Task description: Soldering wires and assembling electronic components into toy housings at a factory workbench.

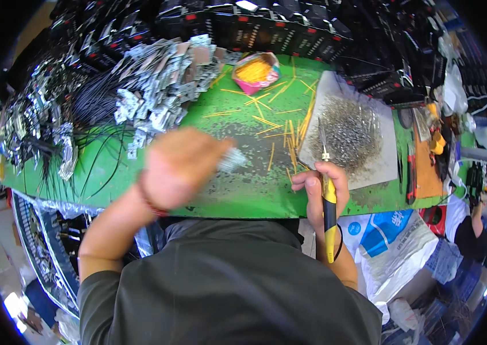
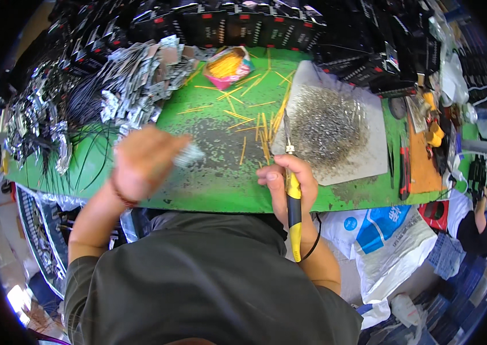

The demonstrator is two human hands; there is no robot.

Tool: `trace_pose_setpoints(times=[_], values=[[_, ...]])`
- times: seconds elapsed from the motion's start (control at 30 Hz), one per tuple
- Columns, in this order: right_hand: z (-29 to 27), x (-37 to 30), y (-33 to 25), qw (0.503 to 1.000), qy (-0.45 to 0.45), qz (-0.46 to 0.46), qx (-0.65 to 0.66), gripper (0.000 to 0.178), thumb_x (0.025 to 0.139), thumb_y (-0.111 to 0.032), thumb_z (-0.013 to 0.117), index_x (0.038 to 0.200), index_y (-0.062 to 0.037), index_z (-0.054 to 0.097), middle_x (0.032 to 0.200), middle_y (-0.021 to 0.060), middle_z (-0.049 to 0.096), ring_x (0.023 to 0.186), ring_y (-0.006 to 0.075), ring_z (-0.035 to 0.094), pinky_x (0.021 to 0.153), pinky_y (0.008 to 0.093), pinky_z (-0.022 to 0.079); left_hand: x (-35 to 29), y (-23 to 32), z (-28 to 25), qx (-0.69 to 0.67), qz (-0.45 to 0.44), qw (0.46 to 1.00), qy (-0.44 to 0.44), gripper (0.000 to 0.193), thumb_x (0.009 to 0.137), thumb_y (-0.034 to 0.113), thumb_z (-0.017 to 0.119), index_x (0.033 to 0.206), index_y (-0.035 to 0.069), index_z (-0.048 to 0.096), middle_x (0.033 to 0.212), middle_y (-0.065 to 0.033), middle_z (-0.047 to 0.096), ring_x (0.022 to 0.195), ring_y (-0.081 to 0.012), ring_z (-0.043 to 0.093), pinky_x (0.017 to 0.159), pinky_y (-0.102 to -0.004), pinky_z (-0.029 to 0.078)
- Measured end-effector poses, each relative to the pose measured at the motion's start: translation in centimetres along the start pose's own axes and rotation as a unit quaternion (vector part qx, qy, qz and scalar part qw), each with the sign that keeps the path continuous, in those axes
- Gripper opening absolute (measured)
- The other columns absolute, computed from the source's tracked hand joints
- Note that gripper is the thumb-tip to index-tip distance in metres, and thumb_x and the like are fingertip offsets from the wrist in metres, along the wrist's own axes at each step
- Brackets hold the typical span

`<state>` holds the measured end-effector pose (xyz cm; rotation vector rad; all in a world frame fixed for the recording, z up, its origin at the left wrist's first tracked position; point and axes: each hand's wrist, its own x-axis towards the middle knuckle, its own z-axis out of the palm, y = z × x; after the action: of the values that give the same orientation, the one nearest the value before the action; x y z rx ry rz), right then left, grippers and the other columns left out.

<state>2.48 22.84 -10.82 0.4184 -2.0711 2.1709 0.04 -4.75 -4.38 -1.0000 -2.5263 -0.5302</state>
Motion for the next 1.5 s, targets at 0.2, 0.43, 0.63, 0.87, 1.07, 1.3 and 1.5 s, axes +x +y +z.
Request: trace_pose_setpoints(times=[0.2, 0.43, 0.63, 0.87, 1.07, 1.3, 1.5], values=[[4.3, 0.1, -0.2, 0.990, 0.008, 0.135, 0.042, 0.046, 0.077, 0.002, 0.072, 0.114, -0.0069, 0.046, 0.088, 0.0037, 0.059, 0.075, 0.0077, 0.056, 0.065, 0.0212, 0.047, 0.7, 4.1, 4.5, -0.062, -0.060, 0.996, 0.016, 0.036, 0.064, 0.000, 0.066, 0.100, 0.000, 0.066, 0.077, -0.0045, 0.059, 0.061, -0.0185, 0.054, 0.051, -0.0309, 0.045], [4.4, -0.7, 0.9, 0.991, -0.081, 0.065, -0.082, 0.036, 0.077, 0.002, 0.070, 0.106, -0.0082, 0.053, 0.079, 0.0034, 0.060, 0.064, 0.0118, 0.060, 0.056, 0.0254, 0.046, -2.8, 3.0, 2.3, -0.158, -0.126, 0.979, -0.021, 0.026, 0.071, -0.001, 0.070, 0.097, 0.001, 0.067, 0.079, -0.0105, 0.066, 0.067, -0.0243, 0.064, 0.059, -0.0334, 0.052], [3.5, 0.2, 2.3, 0.981, -0.098, -0.002, -0.167, 0.035, 0.074, -0.003, 0.072, 0.104, -0.0112, 0.056, 0.069, 0.0056, 0.062, 0.059, 0.0222, 0.063, 0.051, 0.0316, 0.048, -7.3, -0.5, 2.2, -0.087, -0.226, 0.965, -0.102, 0.021, 0.070, -0.002, 0.069, 0.090, 0.002, 0.067, 0.088, -0.0118, 0.065, 0.083, -0.0296, 0.062, 0.072, -0.0377, 0.050], [-7.4, 2.7, 1.4, 0.892, 0.052, -0.170, -0.416, 0.024, 0.077, 0.003, 0.067, 0.098, -0.0065, 0.060, 0.070, 0.0043, 0.063, 0.060, 0.0173, 0.064, 0.054, 0.0287, 0.049, -2.8, 0.7, 2.7, -0.109, -0.185, 0.972, -0.092, 0.022, 0.070, 0.001, 0.070, 0.092, 0.003, 0.065, 0.093, -0.0113, 0.064, 0.087, -0.0316, 0.061, 0.076, -0.0400, 0.048], [-15.5, 6.2, 3.1, 0.862, 0.177, -0.009, -0.474, 0.038, 0.083, 0.003, 0.061, 0.115, -0.0105, 0.047, 0.097, 0.0130, 0.064, 0.078, 0.0226, 0.064, 0.071, 0.0325, 0.050, 8.9, 1.6, 7.6, -0.165, 0.006, 0.967, -0.195, 0.018, 0.076, 0.010, 0.068, 0.092, 0.004, 0.062, 0.093, -0.0123, 0.063, 0.089, -0.0318, 0.061, 0.076, -0.0411, 0.049], [-13.9, 8.1, 4.1, 0.850, 0.175, 0.086, -0.489, 0.041, 0.082, -0.007, 0.066, 0.116, -0.0117, 0.044, 0.099, 0.0192, 0.063, 0.081, 0.0332, 0.063, 0.072, 0.0405, 0.048, 19.1, 5.0, 18.1, -0.097, -0.069, 0.981, -0.156, 0.051, 0.084, 0.023, 0.063, 0.130, 0.007, 0.050, 0.137, -0.0268, 0.042, 0.127, -0.0404, 0.041, 0.105, -0.0458, 0.033], [-11.9, 8.3, 3.8, 0.884, 0.151, 0.035, -0.442, 0.041, 0.080, -0.005, 0.066, 0.115, -0.0106, 0.045, 0.099, 0.0172, 0.062, 0.090, 0.0351, 0.062, 0.076, 0.0401, 0.048, 18.3, 5.4, 20.8, -0.170, -0.037, 0.978, -0.118, 0.047, 0.082, 0.012, 0.063, 0.126, 0.000, 0.052, 0.137, -0.0270, 0.043, 0.130, -0.0420, 0.038, 0.110, -0.0455, 0.031]])
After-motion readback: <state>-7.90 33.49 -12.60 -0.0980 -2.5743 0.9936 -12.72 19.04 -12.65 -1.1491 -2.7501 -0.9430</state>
